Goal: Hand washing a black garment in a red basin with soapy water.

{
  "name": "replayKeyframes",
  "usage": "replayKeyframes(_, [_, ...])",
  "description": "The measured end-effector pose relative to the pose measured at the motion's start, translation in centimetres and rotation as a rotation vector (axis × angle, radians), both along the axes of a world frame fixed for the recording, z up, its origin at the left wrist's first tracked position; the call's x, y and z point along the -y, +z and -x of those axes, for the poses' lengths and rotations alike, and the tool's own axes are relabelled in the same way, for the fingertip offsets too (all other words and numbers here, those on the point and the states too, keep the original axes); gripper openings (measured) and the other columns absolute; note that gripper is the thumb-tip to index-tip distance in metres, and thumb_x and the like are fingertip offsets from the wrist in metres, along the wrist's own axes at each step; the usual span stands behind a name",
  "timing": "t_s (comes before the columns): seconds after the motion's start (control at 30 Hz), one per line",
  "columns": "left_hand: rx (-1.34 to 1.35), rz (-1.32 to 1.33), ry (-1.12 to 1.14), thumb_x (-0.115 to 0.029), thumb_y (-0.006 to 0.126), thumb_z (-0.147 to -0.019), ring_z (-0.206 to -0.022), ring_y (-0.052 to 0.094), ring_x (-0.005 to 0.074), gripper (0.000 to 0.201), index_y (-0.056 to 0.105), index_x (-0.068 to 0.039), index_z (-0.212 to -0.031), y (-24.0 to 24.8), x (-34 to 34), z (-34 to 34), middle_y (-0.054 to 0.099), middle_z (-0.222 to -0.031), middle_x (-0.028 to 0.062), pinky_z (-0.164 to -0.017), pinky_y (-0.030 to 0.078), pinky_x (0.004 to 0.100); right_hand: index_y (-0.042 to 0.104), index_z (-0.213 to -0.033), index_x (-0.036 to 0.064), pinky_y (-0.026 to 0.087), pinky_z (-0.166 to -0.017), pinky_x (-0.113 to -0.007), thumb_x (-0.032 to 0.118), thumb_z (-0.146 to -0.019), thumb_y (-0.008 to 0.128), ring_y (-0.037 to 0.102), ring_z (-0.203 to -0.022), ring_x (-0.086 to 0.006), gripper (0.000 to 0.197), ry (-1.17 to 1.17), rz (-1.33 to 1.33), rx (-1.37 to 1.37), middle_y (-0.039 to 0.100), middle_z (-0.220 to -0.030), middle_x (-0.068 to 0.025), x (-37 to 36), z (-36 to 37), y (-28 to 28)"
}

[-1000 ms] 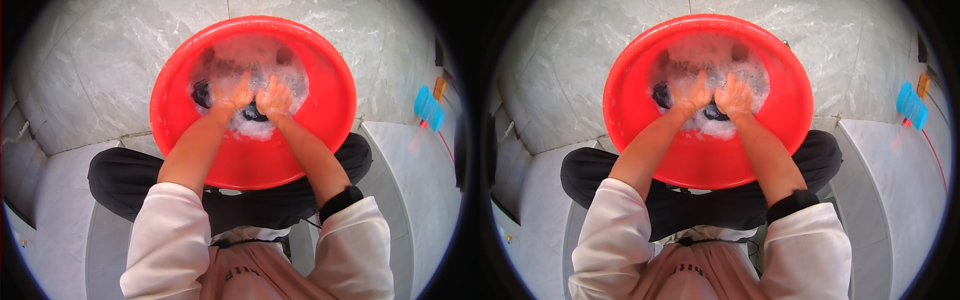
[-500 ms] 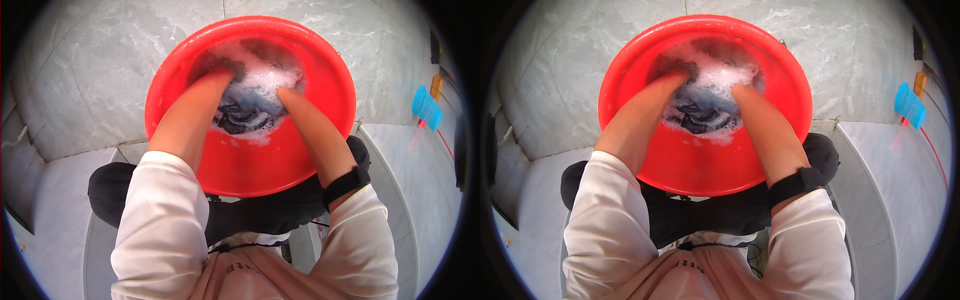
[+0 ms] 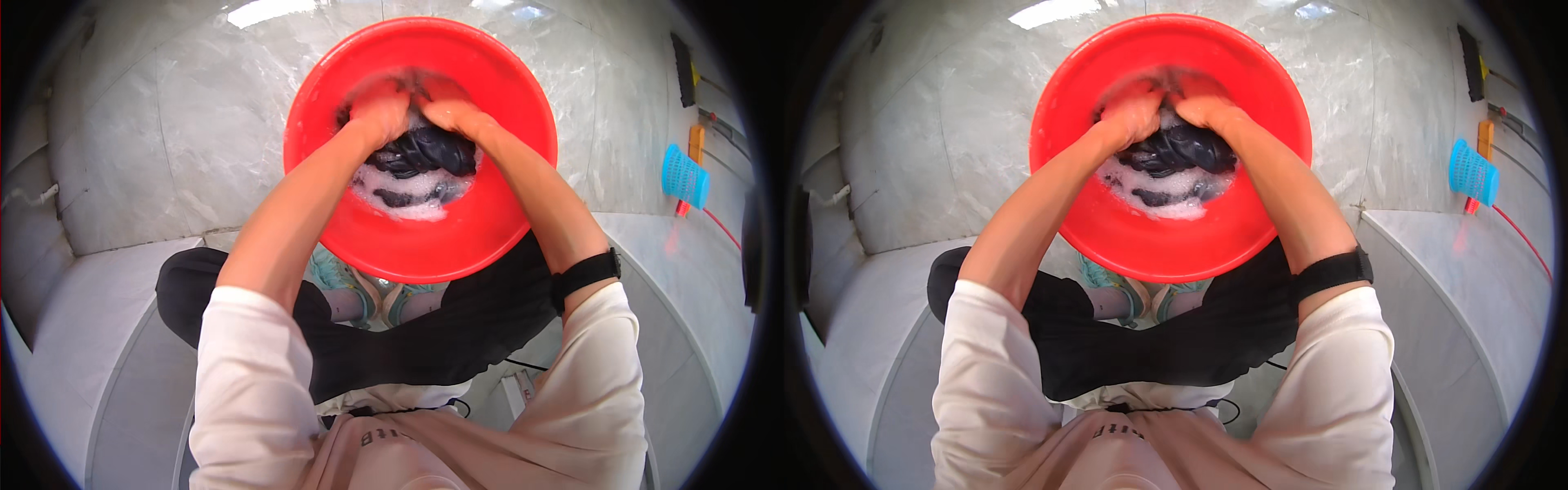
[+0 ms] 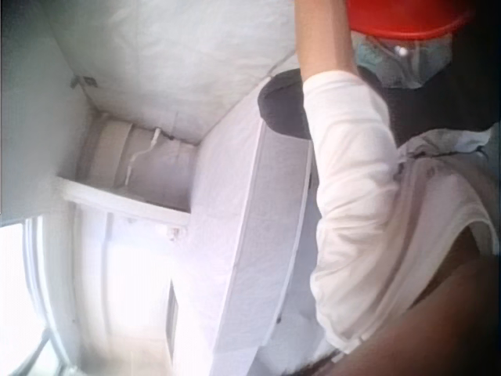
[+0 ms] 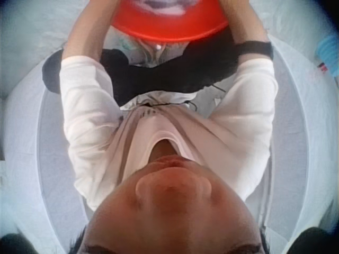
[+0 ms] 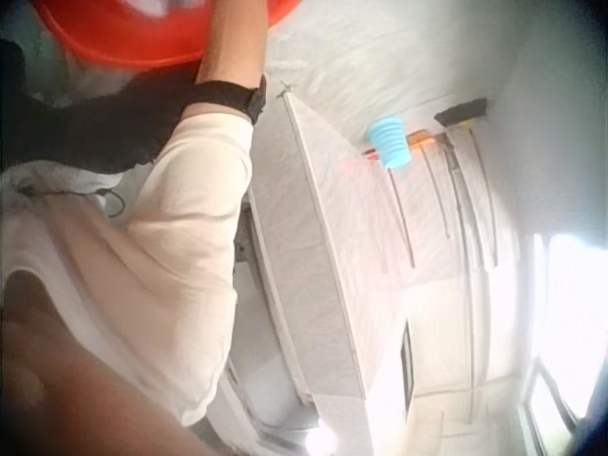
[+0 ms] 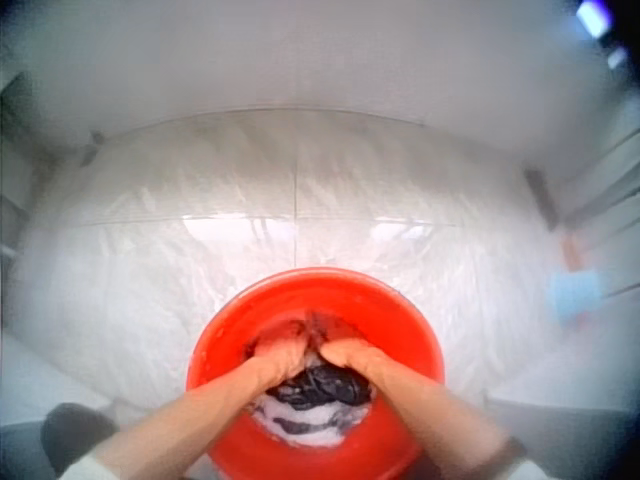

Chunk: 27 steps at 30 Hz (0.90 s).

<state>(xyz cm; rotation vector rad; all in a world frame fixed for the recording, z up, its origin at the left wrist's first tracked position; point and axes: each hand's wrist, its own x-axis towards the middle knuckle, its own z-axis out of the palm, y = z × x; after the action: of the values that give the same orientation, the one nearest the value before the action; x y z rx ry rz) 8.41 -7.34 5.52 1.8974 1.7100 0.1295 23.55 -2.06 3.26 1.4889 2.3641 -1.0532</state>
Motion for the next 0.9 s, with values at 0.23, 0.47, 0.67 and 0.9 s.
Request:
replayKeyframes(0.23, [-0.4,-0.058,-0.507,-0.014,0.058,-0.083,-0.094,0.066,0.0261,0.021,0.066,-0.008,-0.102,11.7,0.7,2.5,0.068,-0.097,0.0097,-0.099,0.044,0.0422,0.065,-0.12,0.0117,0.048,-0.088,-0.034,0.046,-0.092,0.051,0.061,-0.1,-0.0181,0.046,-0.087,0.262,0.012,0.066,-0.116,-0.0054,-1.2,1.6,1.7])
replayKeyframes(0.47, [-0.348,-0.431,-0.482,-0.008,0.061,-0.074,-0.107,0.06,0.022,0.026,0.065,-0.005,-0.1,14.2,3.9,9.1,0.067,-0.099,0.0075,-0.114,0.03,0.0481,0.064,-0.121,0.0112,0.048,-0.09,-0.034,0.044,-0.092,0.053,0.062,-0.101,-0.0189,0.045,-0.062,0.404,-0.024,0.067,-0.115,-0.0064,-1.9,2.2,0.0])
replayKeyframes(0.67, [-0.046,-0.474,-0.208,-0.004,0.064,-0.067,-0.087,0.065,0.0273,0.022,0.067,-0.006,-0.089,11.2,3.4,7.9,0.067,-0.089,0.0096,-0.068,0.054,0.0411,0.064,-0.122,0.0117,0.048,-0.093,-0.035,0.044,-0.091,0.053,0.064,-0.103,-0.0201,0.046,-0.209,0.724,-0.105,0.068,-0.115,-0.0076,-2.6,1.5,1.4])
replayKeyframes(0.9, [-0.072,-0.461,-0.182,-0.007,0.064,-0.068,-0.077,0.064,0.0269,0.01,0.065,-0.007,-0.078,12.0,2.9,7.0,0.063,-0.077,0.0085,-0.062,0.053,0.0413,0.065,-0.121,0.0094,0.048,-0.093,-0.036,0.043,-0.089,0.055,0.066,-0.102,-0.0217,0.047,-0.21,1.116,-0.084,0.069,-0.114,-0.0101,-3.2,-0.9,0.8])
